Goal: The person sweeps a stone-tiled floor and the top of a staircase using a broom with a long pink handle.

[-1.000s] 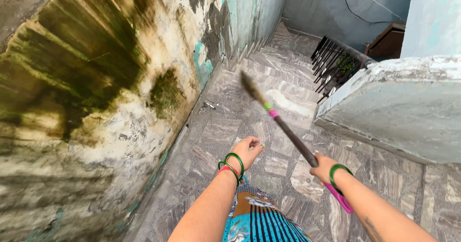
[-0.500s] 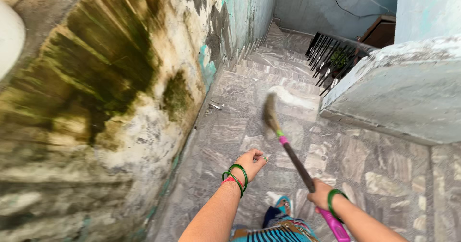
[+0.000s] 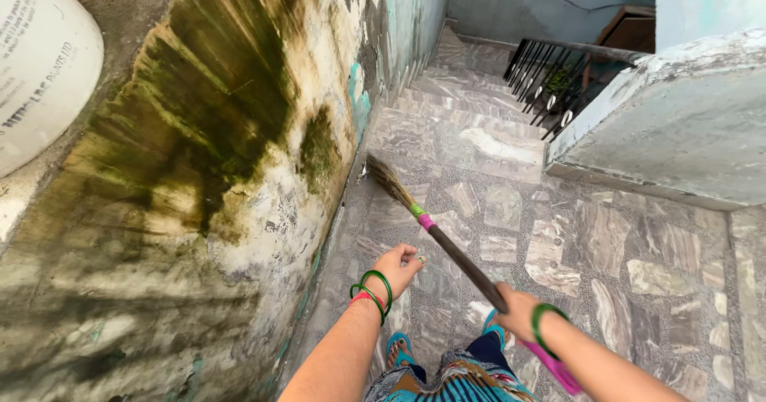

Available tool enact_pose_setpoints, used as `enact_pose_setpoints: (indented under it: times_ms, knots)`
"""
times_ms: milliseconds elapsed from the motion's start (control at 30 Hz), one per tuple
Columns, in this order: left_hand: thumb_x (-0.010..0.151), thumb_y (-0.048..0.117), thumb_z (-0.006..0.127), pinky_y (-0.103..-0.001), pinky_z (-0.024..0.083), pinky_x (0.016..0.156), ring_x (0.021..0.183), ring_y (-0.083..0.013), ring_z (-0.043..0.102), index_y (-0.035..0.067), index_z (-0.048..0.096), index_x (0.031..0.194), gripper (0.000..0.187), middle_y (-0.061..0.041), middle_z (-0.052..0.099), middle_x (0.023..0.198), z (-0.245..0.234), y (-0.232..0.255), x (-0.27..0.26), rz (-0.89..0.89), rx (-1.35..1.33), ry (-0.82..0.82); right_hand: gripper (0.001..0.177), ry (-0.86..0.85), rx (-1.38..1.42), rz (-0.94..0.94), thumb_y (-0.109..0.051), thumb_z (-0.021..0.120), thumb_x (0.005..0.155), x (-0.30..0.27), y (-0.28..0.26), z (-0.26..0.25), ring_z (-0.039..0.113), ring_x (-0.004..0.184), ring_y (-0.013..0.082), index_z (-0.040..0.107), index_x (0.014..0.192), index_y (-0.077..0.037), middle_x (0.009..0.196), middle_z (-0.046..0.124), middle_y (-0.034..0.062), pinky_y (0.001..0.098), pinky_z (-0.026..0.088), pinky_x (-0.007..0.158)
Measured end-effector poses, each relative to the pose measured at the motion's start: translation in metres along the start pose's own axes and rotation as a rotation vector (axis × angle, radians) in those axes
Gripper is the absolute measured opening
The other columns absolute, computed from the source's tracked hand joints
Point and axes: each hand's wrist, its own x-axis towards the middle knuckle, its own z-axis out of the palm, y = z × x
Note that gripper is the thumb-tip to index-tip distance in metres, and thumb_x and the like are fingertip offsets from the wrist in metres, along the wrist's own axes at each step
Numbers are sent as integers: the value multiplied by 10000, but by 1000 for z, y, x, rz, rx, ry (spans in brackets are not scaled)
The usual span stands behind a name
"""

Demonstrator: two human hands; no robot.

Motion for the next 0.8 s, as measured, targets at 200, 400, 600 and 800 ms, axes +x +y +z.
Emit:
enact_pose_setpoints:
  times_ms: [200, 400, 600, 800]
  knots:
    - [892, 397, 704, -355, 503, 982, 1108, -220, 678, 83, 645, 1264, 490, -83, 723, 1174, -8, -5, -2, 5, -15, -4, 644, 173, -348, -86, -183, 683, 880, 53, 16, -6, 717, 1030, 370, 375, 1436, -77, 1083, 729, 244, 463, 577, 933]
    - [884, 386, 712, -347, 528, 970, 1084, -228, 701, 63, 662, 1233, 479, -100, 736, 1150, -12, -19, -12, 58, -25, 27, 706, 130, -449, 15, -99, 617, 902, 68, -41, -36, 682, 1148, 380, 312, 1539, -104, 1237, 675, 244, 466, 566, 994]
    - [879, 399, 710, -346, 521, 960, 1077, -223, 695, 69, 657, 1237, 490, -101, 734, 1165, -17, -26, -3, -15, -20, 16, 844, 37, -524, 32, -134, 631, 925, -8, -17, -42, 657, 1220, 325, 138, 1608, -181, 1392, 543, 233, 429, 535, 1060]
    - [874, 400, 724, -359, 528, 956, 1105, -227, 687, 56, 641, 1261, 525, -117, 713, 1195, 16, -24, 32, 98, -42, -19, 830, 73, -449, 131, -206, 611, 925, -60, 8, -19, 666, 1194, 357, 150, 1608, -305, 1301, 649, 141, 457, 540, 1047]
